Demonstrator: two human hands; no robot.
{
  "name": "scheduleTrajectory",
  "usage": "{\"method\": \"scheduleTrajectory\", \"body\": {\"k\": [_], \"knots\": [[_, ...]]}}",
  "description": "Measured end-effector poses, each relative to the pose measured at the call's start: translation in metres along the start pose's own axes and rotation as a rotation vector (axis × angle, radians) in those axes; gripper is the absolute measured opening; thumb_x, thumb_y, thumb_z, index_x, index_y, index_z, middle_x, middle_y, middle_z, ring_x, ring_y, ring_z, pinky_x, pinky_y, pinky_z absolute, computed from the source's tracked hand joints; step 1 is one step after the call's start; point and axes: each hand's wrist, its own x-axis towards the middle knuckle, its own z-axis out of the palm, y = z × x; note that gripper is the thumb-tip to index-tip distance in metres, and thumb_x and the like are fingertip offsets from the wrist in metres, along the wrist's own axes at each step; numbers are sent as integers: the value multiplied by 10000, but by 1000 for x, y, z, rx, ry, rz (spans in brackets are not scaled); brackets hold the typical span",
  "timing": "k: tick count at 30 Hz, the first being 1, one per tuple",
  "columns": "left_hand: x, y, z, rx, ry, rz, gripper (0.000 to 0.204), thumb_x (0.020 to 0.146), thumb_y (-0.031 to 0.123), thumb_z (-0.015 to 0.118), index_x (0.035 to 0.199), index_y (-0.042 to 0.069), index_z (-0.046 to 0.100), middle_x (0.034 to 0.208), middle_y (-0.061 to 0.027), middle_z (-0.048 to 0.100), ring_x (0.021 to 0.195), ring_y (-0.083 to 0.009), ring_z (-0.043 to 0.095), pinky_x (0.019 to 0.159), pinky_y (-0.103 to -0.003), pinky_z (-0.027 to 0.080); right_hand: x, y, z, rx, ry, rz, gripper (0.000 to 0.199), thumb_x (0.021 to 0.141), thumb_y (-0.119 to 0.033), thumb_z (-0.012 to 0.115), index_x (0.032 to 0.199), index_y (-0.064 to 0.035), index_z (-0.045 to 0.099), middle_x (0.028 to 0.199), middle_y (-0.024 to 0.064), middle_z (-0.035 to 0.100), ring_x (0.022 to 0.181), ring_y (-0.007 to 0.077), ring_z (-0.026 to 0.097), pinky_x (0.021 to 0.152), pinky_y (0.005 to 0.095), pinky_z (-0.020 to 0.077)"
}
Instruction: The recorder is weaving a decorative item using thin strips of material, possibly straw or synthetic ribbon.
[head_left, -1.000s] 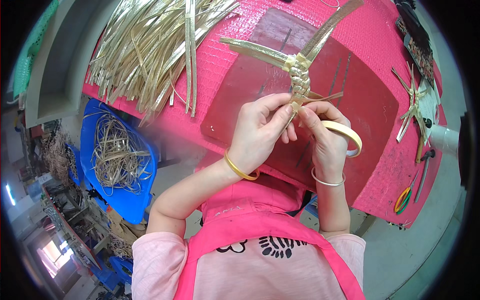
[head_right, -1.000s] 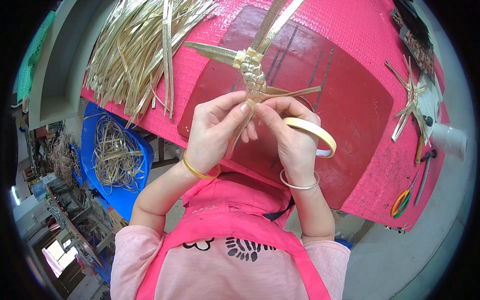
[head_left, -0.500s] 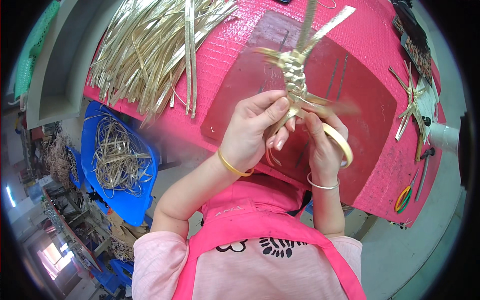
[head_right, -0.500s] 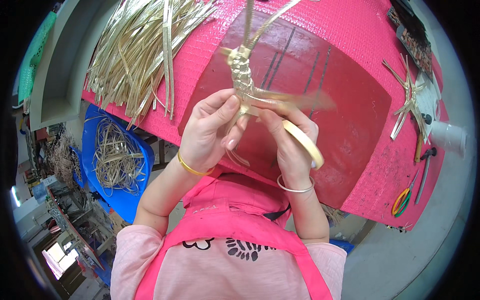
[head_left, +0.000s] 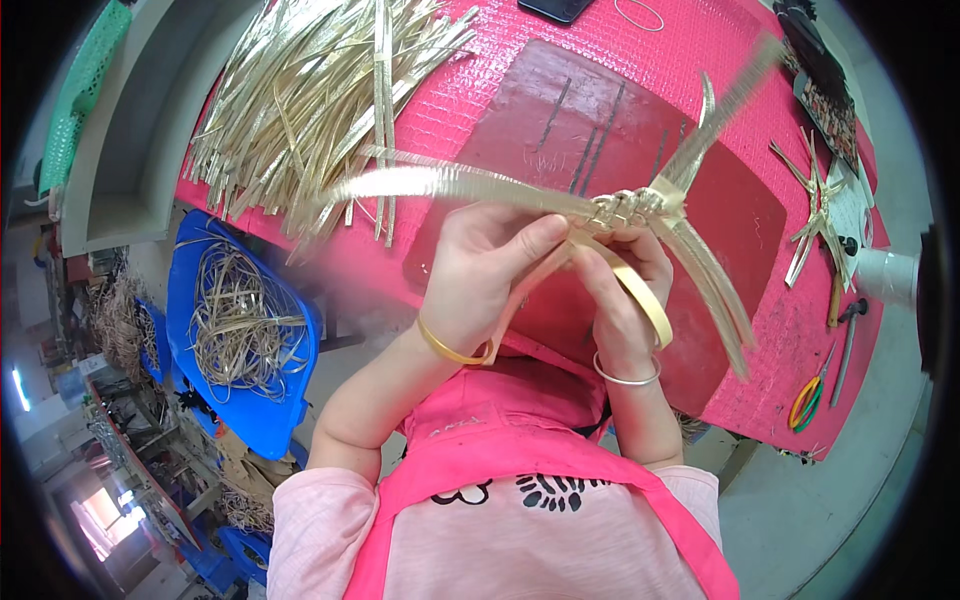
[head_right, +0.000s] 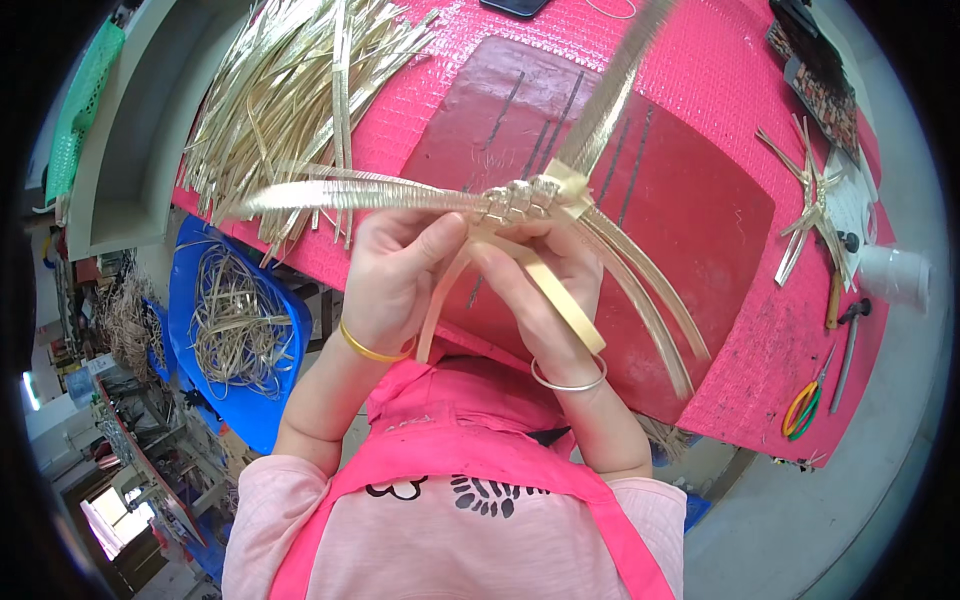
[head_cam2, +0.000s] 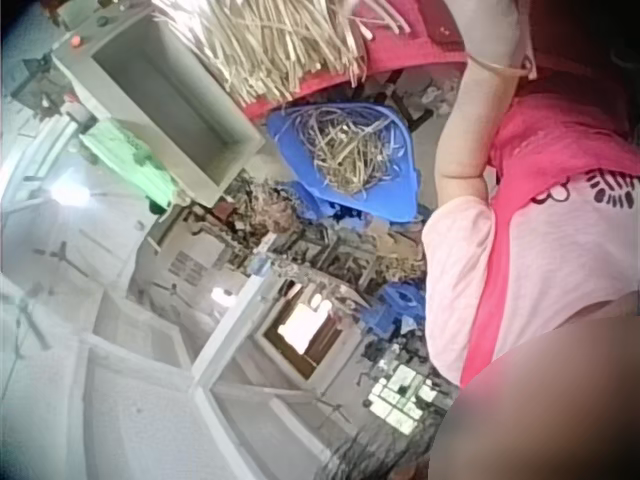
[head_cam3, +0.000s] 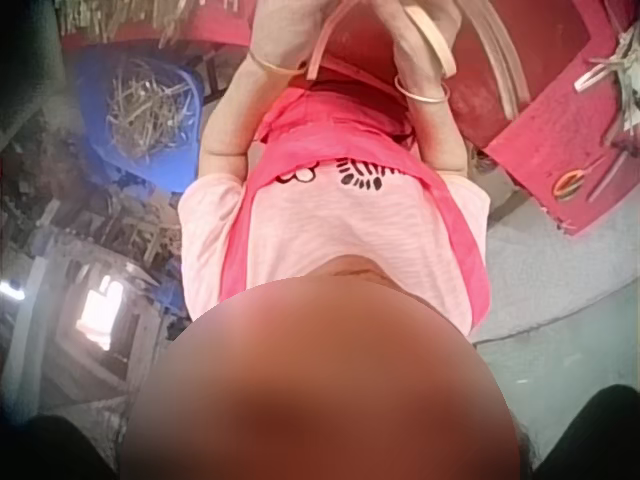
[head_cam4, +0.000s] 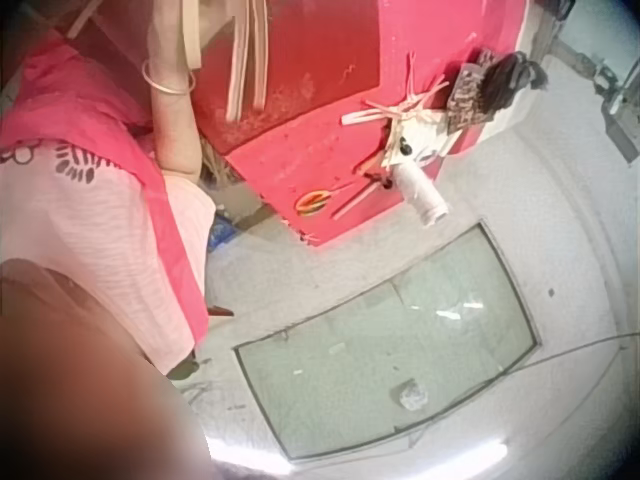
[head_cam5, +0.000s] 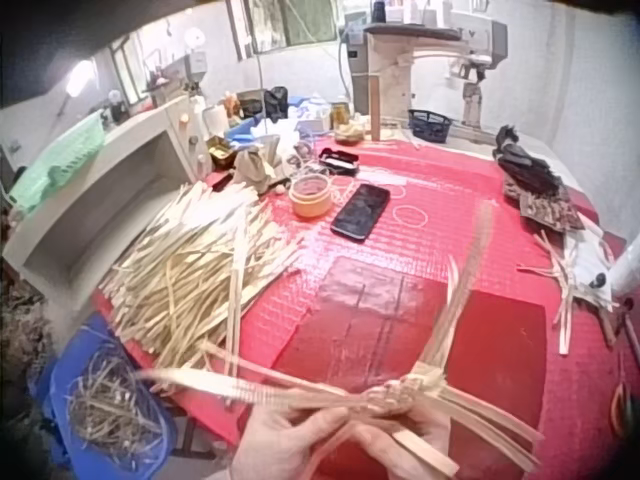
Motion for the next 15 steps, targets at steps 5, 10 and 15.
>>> {"method": "scheduleTrajectory", "body": {"k": [5, 10, 15], "knots": [[7, -8, -7, -381, -151, -346, 222, 791, 85, 522, 973, -32, 472, 735, -90, 558, 551, -135, 523, 500, -214, 446, -5, 6, -1, 102, 81, -10, 239, 754, -28, 553, 981, 16, 494, 861, 43, 553, 791, 147, 525, 689, 261, 420], [9, -10, -7, 358, 30, -27, 227, 755, 133, 585, 904, -31, 533, 711, -87, 584, 603, -118, 554, 524, -211, 440, 9, 7, -2, 173, 83, 42, 139, 733, -1, 575, 822, -22, 472, 777, 21, 516, 722, 65, 493, 627, 185, 401], [-8, 0, -7, 465, 72, -39, 172, 741, 78, 583, 874, -32, 588, 736, -56, 596, 665, -112, 545, 633, -238, 432, 13, 6, -1, 42, -6, 56, 138, 739, -32, 587, 819, -23, 474, 741, 7, 507, 700, 51, 487, 608, 175, 399]]}}
